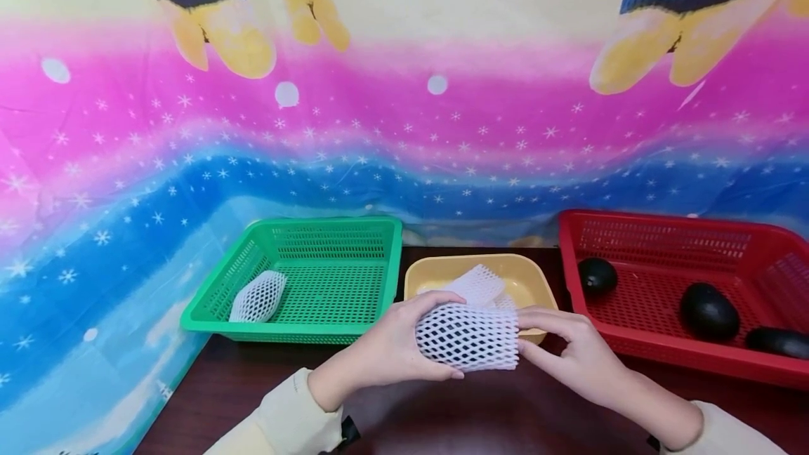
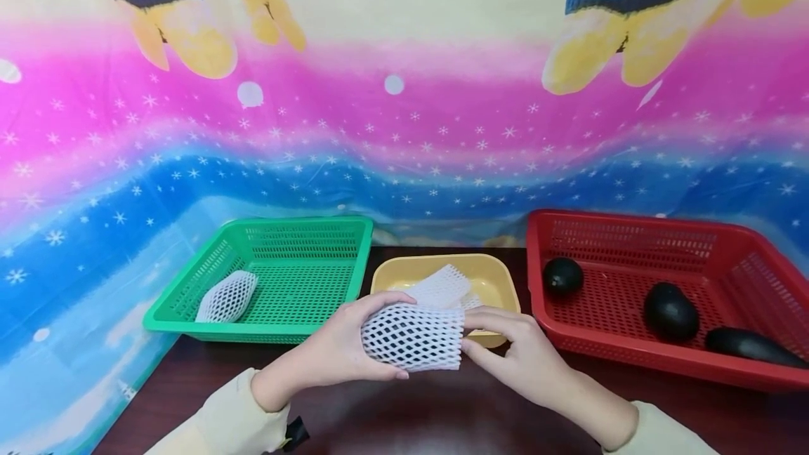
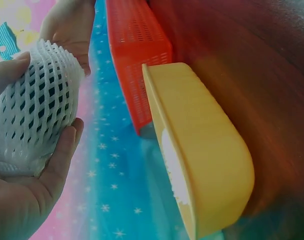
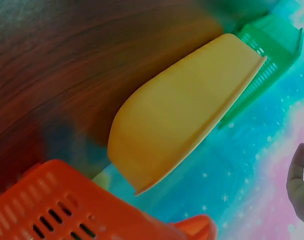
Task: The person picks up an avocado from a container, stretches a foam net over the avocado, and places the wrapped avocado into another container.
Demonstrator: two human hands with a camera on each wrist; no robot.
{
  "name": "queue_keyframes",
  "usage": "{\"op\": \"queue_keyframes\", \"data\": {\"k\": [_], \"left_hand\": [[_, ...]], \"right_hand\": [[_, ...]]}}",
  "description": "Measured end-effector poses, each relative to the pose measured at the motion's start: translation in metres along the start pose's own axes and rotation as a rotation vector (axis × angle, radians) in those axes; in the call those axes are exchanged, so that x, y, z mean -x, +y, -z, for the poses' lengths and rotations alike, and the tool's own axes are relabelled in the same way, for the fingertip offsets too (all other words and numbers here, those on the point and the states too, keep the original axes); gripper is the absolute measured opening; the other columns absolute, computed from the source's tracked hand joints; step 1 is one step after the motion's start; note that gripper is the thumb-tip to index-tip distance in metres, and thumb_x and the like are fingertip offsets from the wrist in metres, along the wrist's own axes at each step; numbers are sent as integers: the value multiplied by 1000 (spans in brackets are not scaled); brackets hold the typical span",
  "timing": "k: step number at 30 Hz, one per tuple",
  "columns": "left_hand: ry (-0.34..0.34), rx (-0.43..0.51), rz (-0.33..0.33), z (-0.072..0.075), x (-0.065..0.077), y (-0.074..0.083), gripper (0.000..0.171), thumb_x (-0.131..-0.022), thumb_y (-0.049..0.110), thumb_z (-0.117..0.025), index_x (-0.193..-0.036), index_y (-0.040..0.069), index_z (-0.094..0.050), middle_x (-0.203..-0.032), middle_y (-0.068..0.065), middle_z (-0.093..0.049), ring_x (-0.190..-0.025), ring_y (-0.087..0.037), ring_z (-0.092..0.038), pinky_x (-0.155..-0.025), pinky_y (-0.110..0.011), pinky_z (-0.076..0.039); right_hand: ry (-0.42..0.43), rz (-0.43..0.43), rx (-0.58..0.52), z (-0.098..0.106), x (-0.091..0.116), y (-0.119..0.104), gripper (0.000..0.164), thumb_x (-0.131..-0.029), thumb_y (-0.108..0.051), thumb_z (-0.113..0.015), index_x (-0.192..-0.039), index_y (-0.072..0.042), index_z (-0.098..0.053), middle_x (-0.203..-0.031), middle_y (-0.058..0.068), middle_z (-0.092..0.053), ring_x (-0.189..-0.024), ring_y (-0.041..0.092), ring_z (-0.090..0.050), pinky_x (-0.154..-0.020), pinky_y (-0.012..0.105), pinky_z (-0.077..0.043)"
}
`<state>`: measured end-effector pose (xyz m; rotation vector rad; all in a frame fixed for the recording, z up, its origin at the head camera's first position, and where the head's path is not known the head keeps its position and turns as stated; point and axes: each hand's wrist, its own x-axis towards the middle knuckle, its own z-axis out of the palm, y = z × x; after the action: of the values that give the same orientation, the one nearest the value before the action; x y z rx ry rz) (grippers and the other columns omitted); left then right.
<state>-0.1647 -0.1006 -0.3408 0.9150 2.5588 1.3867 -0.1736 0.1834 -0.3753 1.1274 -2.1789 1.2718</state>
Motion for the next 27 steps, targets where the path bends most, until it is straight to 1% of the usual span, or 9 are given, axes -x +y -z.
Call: {"op": "queue_keyframes", "data": {"k": [4, 6, 10, 13, 16, 21, 24, 26, 27], "left_hand": [[-4, -11, -23, 2, 0, 4, 81, -72, 25, -95, -142, 20, -54, -131, 7, -60, -112, -10, -58, -92, -30, -52], [-3, -9, -31, 3, 1, 6, 81, -72, 24, -95, -141, 21, -54, -131, 7, -60, -112, -11, -58, -92, -30, -52], [0, -8, -43, 6, 3, 10, 79, -72, 23, -95, -139, 25, -54, -130, 8, -60, -113, -11, -58, -92, -31, -53], [10, -14, -60, 9, 5, 11, 78, -72, 23, -95, -138, 27, -53, -129, 8, -60, -113, -11, -58, -92, -32, -53], [30, -20, -75, 12, 7, 11, 78, -72, 20, -95, -137, 25, -52, -129, 6, -60, -113, -13, -58, -92, -32, -53], [66, -30, -66, 18, 12, 8, 77, -73, 19, -94, -136, 21, -51, -127, 1, -61, -111, -15, -59, -91, -34, -53], [83, -38, -53, 21, 14, 7, 76, -73, 19, -94, -135, 21, -50, -126, 0, -60, -110, -16, -59, -91, -34, -53], [96, -43, -40, 24, 16, 6, 77, -73, 19, -94, -135, 21, -49, -126, 1, -60, -110, -16, -59, -91, -35, -53], [103, -44, -34, 26, 16, 5, 77, -73, 18, -94, -134, 21, -48, -125, 0, -60, -110, -17, -59, -91, -35, -53]], "right_hand": [[-5, 23, -8, 10, 2, -1, 50, -73, 17, -80, -110, -17, -78, -112, -3, -74, -108, 6, -66, -93, 16, -49], [2, 27, -4, 16, 4, -2, 52, -73, 19, -78, -111, -17, -77, -113, -3, -74, -109, 6, -66, -94, 16, -48], [26, 11, 28, 27, 8, -1, 52, -75, 21, -75, -115, -11, -75, -113, 0, -74, -108, 6, -66, -93, 15, -48], [45, -31, 89, 39, 10, -2, 51, -76, 21, -75, -117, -9, -74, -115, -3, -73, -108, 3, -65, -93, 13, -47], [62, -66, 142, 54, 10, -3, 50, -78, 21, -73, -120, -7, -73, -119, -6, -72, -109, 1, -65, -92, 12, -46], [97, -43, 198, 78, 7, -4, 52, -79, 22, -71, -125, -4, -71, -125, 0, -70, -111, 0, -64, -93, 11, -45], [120, -41, 264, 89, 7, -4, 54, -79, 21, -72, -126, -6, -71, -126, -7, -69, -109, -5, -63, -93, 8, -42], [131, -47, 307, 95, 8, -5, 55, -78, 19, -73, -126, -7, -71, -126, -14, -67, -92, -10, -61, -78, 4, -43], [138, -54, 330, 97, 8, -5, 55, -79, 18, -74, -127, -8, -71, -126, -18, -66, -81, -13, -57, -69, 4, -41]]}}
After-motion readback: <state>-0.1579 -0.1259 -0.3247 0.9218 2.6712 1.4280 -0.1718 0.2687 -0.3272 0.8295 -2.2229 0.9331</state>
